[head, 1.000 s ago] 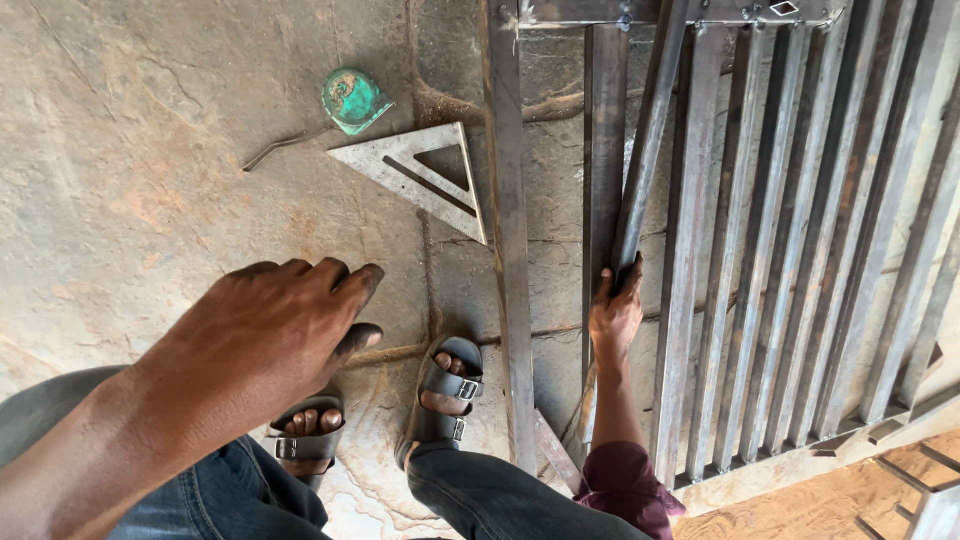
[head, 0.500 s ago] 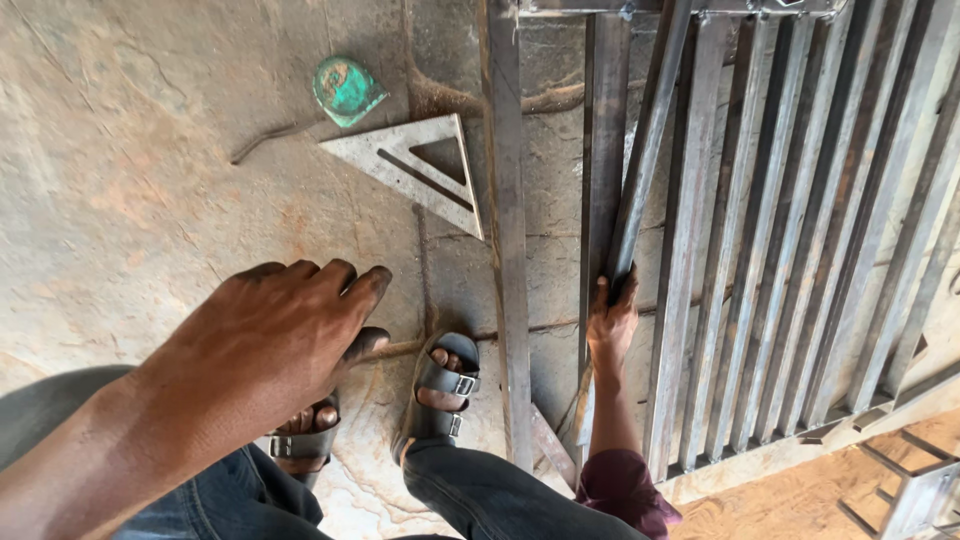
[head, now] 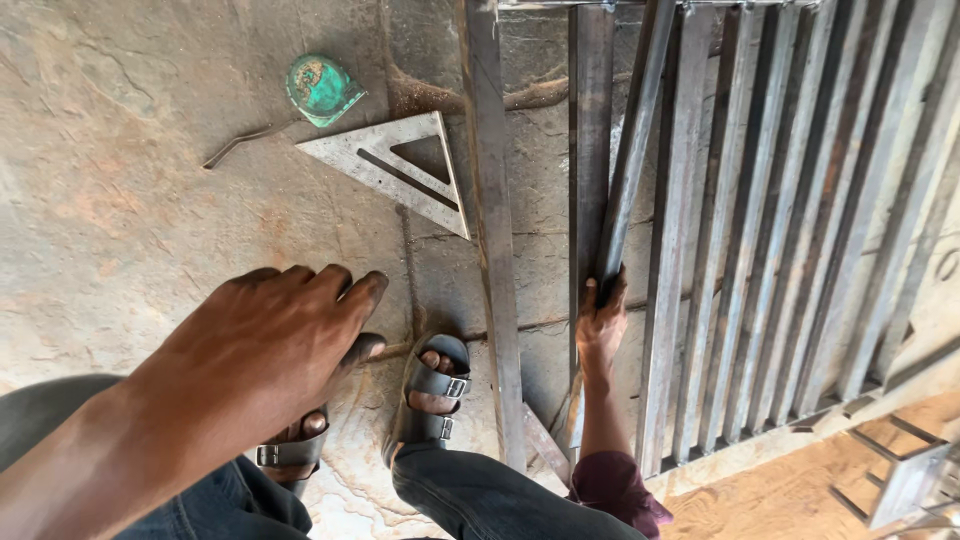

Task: The person measures steel flat bars laid on the floor with a tape measure, then arranges and aligns the bars and welded metal frames on the ground, fitting bars into the frames. They use a hammer to tap a bar into place and briefly handle an angle grinder and a marking tool while positioning the metalwork.

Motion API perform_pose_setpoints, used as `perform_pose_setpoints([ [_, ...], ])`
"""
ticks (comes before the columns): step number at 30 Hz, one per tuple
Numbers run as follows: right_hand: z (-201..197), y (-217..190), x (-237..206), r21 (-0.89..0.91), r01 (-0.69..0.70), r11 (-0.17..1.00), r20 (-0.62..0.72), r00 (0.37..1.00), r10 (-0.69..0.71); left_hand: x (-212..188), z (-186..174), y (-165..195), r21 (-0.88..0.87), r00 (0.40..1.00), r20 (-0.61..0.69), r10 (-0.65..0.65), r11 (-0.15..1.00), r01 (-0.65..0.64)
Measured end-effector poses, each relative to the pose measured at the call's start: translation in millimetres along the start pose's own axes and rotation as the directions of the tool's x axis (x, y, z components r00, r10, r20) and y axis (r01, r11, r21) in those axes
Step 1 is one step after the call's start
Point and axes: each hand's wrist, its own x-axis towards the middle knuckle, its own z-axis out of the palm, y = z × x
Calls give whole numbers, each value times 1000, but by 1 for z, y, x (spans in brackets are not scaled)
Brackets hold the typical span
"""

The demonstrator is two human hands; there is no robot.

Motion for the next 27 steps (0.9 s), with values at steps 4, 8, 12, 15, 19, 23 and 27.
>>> perform_pose_setpoints([
  [4, 3, -7, 13, -12, -87, 996, 40, 995, 88, 7, -6, 0, 7, 999, -20, -29, 1000, 29],
  [8, 5, -6, 22, -1, 8, 1000, 22, 1000, -8, 15, -16, 0, 31, 996, 69, -63, 998, 61],
  [12, 9, 3, 23, 25, -89, 996, 110, 990, 86, 20, -22, 0, 31, 979, 172, -105, 994, 101],
  [15, 14, 18, 25, 15, -71, 997, 127, 989, 69, 22, -23, 3, 26, 987, 138, -78, 997, 75],
  [19, 25, 50, 30, 67, -246, 967, 231, 947, 225, 21, -19, 2, 31, 995, 75, -64, 998, 62],
  [23, 32, 81, 37, 265, -381, 886, 297, 906, 301, 24, -12, -2, -1, 1000, 7, -1, 1000, 1],
  [27, 29, 90, 42, 451, -499, 740, 421, 850, 317, 26, -6, -6, 12, 991, 130, -27, 1000, 25],
])
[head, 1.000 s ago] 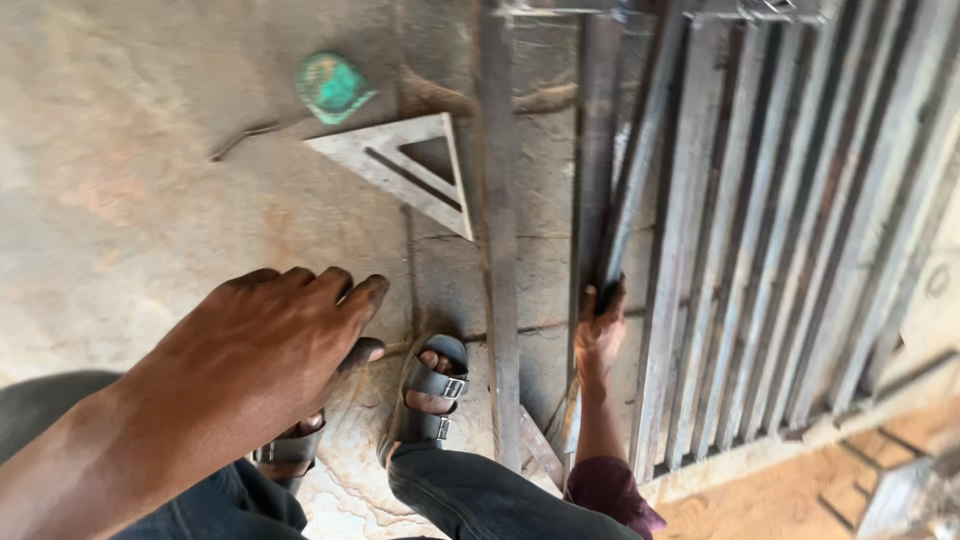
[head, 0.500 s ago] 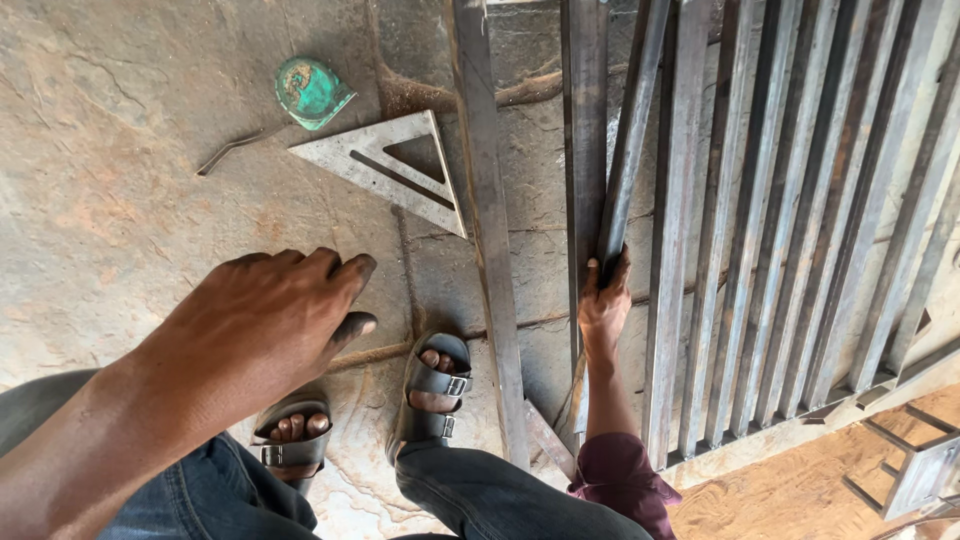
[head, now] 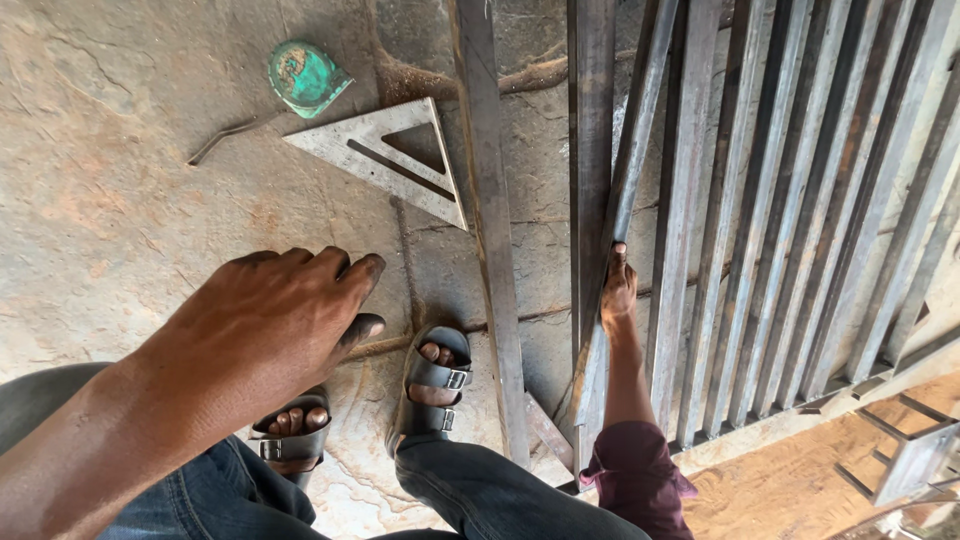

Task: The person measures steel flat bars laid on the floor with a tape measure, then arranges and aligns the bars and welded metal frames on the ground, fitting bars into the frames. They use a hammer to tap a bar into place and briefly handle an angle grinder and a marking tool while positioning the metalwork.

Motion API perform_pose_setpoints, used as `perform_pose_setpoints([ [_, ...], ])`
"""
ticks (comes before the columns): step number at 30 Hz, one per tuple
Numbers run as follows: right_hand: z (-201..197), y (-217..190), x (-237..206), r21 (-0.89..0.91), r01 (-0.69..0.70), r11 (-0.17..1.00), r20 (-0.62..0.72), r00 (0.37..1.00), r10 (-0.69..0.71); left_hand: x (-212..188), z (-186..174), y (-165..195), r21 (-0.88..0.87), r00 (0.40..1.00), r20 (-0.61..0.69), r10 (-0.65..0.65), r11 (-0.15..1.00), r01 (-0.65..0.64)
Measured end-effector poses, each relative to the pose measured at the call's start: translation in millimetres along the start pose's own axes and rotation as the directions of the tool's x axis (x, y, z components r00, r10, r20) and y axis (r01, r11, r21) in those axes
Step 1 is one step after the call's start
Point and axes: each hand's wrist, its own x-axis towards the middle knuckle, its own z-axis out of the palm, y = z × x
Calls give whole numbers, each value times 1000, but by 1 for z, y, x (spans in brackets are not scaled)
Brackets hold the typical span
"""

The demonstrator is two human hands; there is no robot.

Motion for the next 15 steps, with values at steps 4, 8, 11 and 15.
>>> perform_pose_setpoints([
  [4, 1, -10, -2, -66, -55, 996, -7, 999, 54, 0, -2, 0, 1, 999, -38, 15, 1000, -15],
  [8, 3, -15, -2, -59, -15, 998, 1, 1000, 15, -1, -8, 4, 14, 998, -46, 31, 999, -30],
  [11, 1, -10, 2, -104, 16, 994, -3, 1000, -16, -3, -11, 6, -2, 1000, 6, 22, 1000, -22],
  [15, -3, 2, 11, -66, -67, 996, -14, 998, 66, -5, -12, 7, -16, 997, -60, 38, 999, -39],
])
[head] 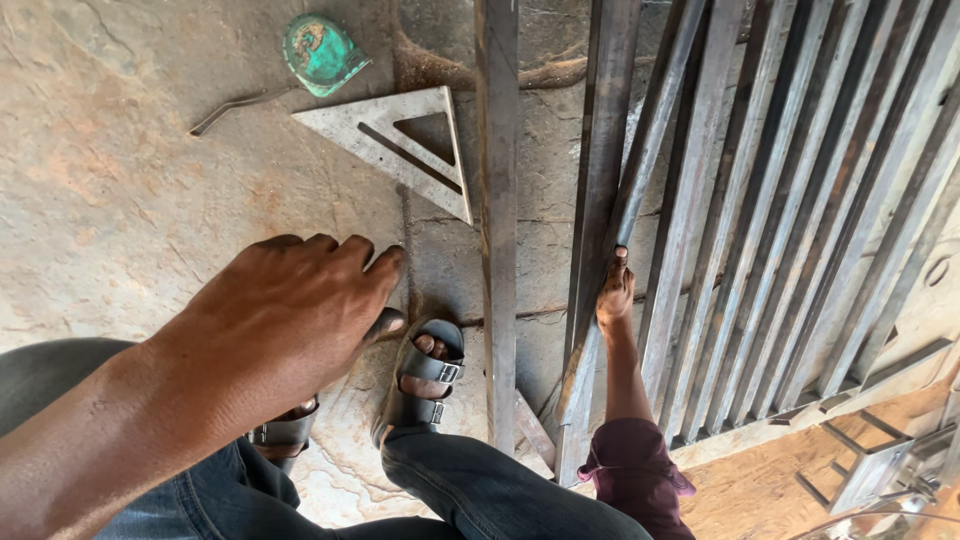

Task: The person measures steel flat bars laid on the floor with a tape measure, then arranges and aligns the bars and welded metal frames on the ground, fitting bars into the frames. They use a hammer to tap a bar into place and briefly handle an angle grinder and a marking tool while positioning the metalwork.

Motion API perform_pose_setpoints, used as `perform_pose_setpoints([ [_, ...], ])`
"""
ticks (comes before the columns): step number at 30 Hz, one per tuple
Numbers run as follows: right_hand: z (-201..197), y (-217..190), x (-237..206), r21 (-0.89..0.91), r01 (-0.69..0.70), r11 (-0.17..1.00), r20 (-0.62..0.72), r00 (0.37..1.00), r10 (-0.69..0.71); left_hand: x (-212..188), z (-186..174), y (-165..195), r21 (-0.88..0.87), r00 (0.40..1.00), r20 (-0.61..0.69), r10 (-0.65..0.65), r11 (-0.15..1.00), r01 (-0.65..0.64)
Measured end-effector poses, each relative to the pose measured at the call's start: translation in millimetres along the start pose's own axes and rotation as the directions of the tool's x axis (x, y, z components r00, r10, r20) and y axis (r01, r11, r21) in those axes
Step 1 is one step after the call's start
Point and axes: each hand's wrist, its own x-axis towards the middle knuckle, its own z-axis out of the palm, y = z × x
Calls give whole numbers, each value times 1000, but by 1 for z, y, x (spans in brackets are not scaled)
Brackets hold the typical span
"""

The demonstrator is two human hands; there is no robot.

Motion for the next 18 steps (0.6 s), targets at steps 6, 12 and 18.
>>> perform_pose_setpoints([
  [6, 0, -6, -4, 21, 83, 996, 2, 997, -83, -6, 5, 2, 12, 999, -39, 15, 1000, -15],
  [12, 11, -35, -35, -387, 287, 876, -168, 912, -373, -17, 16, 0, 26, 999, -33, 35, 999, -34],
  [18, 16, -40, -66, -532, 213, 820, -152, 928, -340, -24, 17, 1, 44, 1000, 20, 2, 999, -2],
])
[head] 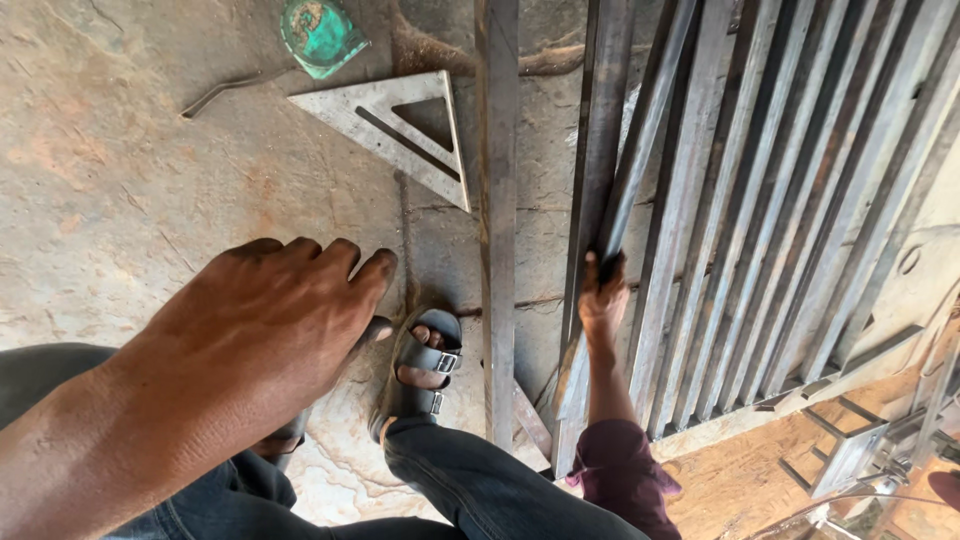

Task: The person measures steel flat bars laid on the floor with a tape measure, then arranges and aligns the bars and welded metal frames on the ground, fitting bars into the frames. They use a hammer to tap a bar into place and briefly handle an angle grinder and a marking tool while positioning the metalwork.

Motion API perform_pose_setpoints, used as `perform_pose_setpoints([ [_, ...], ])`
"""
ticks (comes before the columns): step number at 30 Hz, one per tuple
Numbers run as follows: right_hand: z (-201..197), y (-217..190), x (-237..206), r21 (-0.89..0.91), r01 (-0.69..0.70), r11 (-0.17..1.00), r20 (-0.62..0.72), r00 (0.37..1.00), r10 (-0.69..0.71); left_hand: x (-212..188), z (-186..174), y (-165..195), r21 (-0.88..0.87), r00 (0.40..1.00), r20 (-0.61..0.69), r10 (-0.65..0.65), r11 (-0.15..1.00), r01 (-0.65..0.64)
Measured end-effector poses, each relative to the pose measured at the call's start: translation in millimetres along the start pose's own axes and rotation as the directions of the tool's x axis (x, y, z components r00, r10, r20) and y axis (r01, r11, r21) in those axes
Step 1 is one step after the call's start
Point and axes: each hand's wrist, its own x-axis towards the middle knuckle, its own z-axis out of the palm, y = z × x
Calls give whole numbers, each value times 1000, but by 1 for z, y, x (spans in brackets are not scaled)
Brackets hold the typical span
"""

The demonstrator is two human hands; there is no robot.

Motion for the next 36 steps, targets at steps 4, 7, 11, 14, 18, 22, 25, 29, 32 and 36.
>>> perform_pose_setpoints([
  [4, -4, 3, -17, -4, -32, 999, 44, 999, 32, -6, 0, -2, 22, 999, -31, 22, 1000, -21],
  [7, -6, 2, -23, 36, 3, 999, 39, 999, -5, -7, 4, 0, 16, 997, -49, 64, 998, -64],
  [11, -6, -1, -22, 62, -57, 996, 84, 995, 52, -10, 5, -4, 36, 963, -243, 113, 994, -107],
  [14, -5, -2, -20, 68, -10, 998, 51, 999, 7, -13, 2, -4, 32, 994, 107, 0, 999, -4],
  [18, -4, 0, -21, 25, 55, 998, 12, 998, -55, -15, -4, 9, -19, 997, -17, 71, 997, -71],
  [22, -4, -3, -19, 32, 9, 999, 38, 999, -10, -7, -9, 14, 17, 997, 26, 68, 998, -68],
  [25, -5, -11, -12, 56, -39, 998, 71, 997, 36, -2, -9, 14, 31, 997, 60, 43, 999, -45],
  [29, -7, -23, 0, 45, 105, 993, -13, 994, -104, 1, -9, 13, 14, 998, 46, 53, 998, -54],
  [32, -9, -31, 6, 71, 103, 992, -32, 994, -101, 1, -10, 11, 31, 999, -18, 40, 999, -40],
  [36, -8, -35, 13, 92, 72, 993, -6, 997, -71, -2, -10, 5, 34, 999, -10, 31, 999, -30],
])
